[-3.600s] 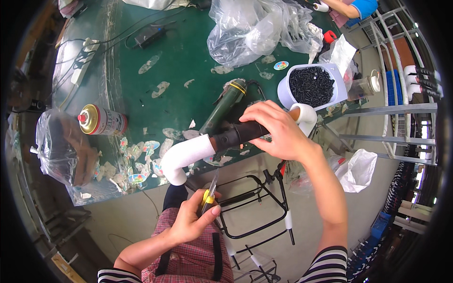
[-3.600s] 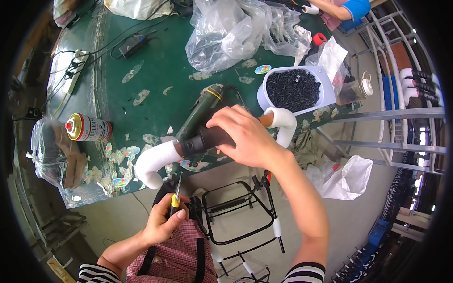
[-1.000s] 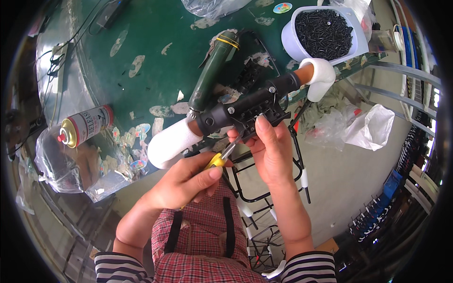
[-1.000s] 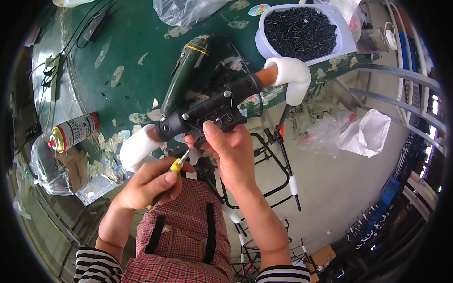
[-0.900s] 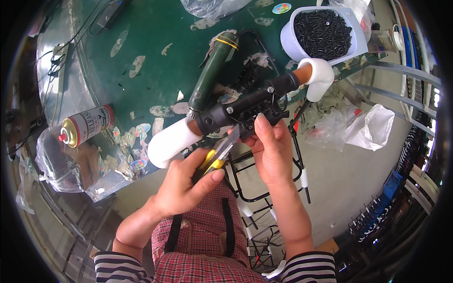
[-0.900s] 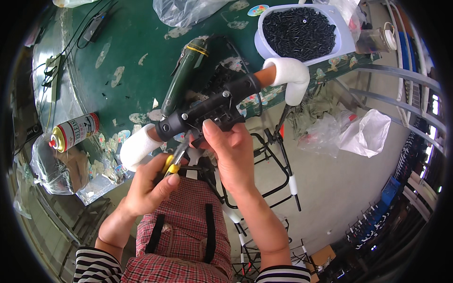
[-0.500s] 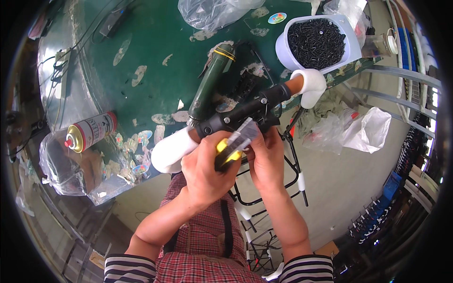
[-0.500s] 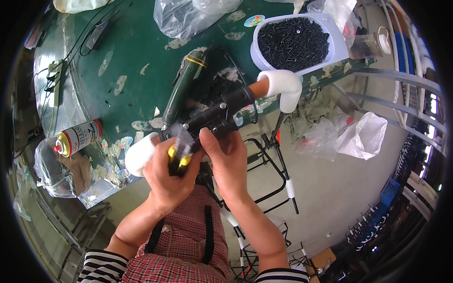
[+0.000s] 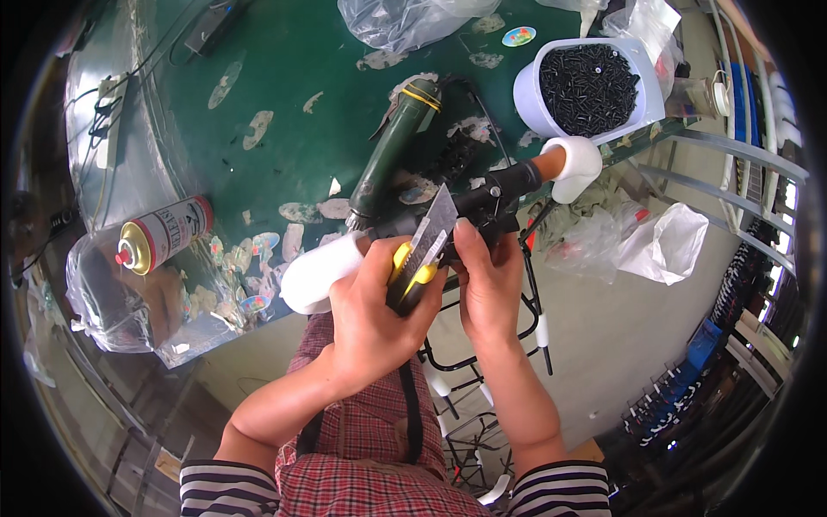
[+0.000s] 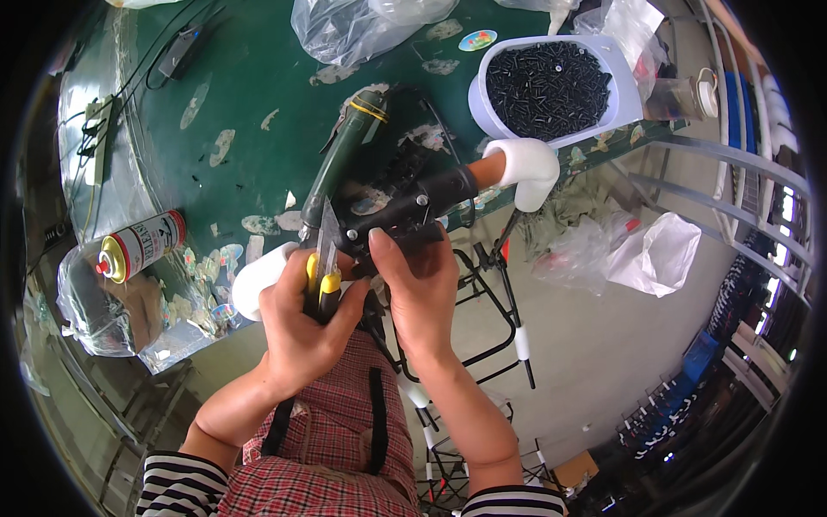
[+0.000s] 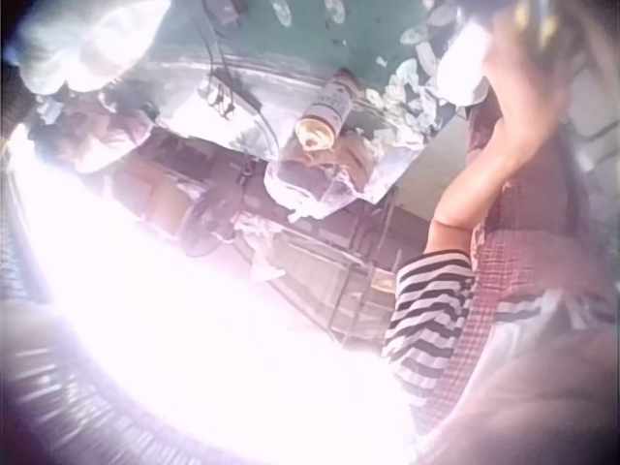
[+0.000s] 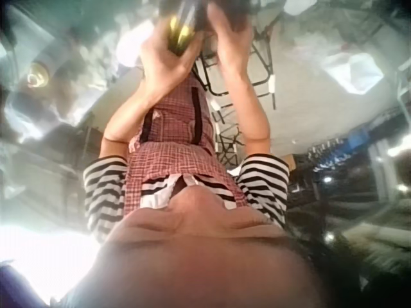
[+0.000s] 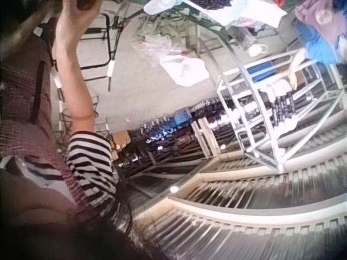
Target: The person uses a utility knife to trim foam padding on a bicycle handlebar grip. They then use a screwdriver to tighten a bolt on the handlebar stem and apply lubricant from a spray can to the stem area.
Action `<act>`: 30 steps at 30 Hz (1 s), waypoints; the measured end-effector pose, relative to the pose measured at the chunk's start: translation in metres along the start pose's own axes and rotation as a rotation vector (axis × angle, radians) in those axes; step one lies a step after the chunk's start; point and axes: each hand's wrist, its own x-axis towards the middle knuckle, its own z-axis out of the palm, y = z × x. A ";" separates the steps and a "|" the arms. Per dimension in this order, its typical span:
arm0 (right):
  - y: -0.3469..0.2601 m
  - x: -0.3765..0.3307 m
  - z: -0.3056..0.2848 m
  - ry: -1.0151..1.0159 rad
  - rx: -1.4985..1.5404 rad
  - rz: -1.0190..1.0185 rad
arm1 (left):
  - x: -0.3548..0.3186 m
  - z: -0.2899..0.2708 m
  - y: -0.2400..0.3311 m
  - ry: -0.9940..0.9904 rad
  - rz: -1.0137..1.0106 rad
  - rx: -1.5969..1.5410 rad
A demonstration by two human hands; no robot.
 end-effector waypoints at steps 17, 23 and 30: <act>0.002 0.019 -0.005 -0.019 -0.095 0.060 | -0.043 -0.037 -0.022 -0.447 -0.186 -0.102; 0.000 0.022 -0.005 -0.042 -0.127 0.060 | -0.038 -0.030 -0.021 -0.434 -0.255 -0.124; 0.001 0.024 0.000 -0.020 -0.079 0.059 | -0.038 -0.025 -0.030 -0.429 -0.291 -0.126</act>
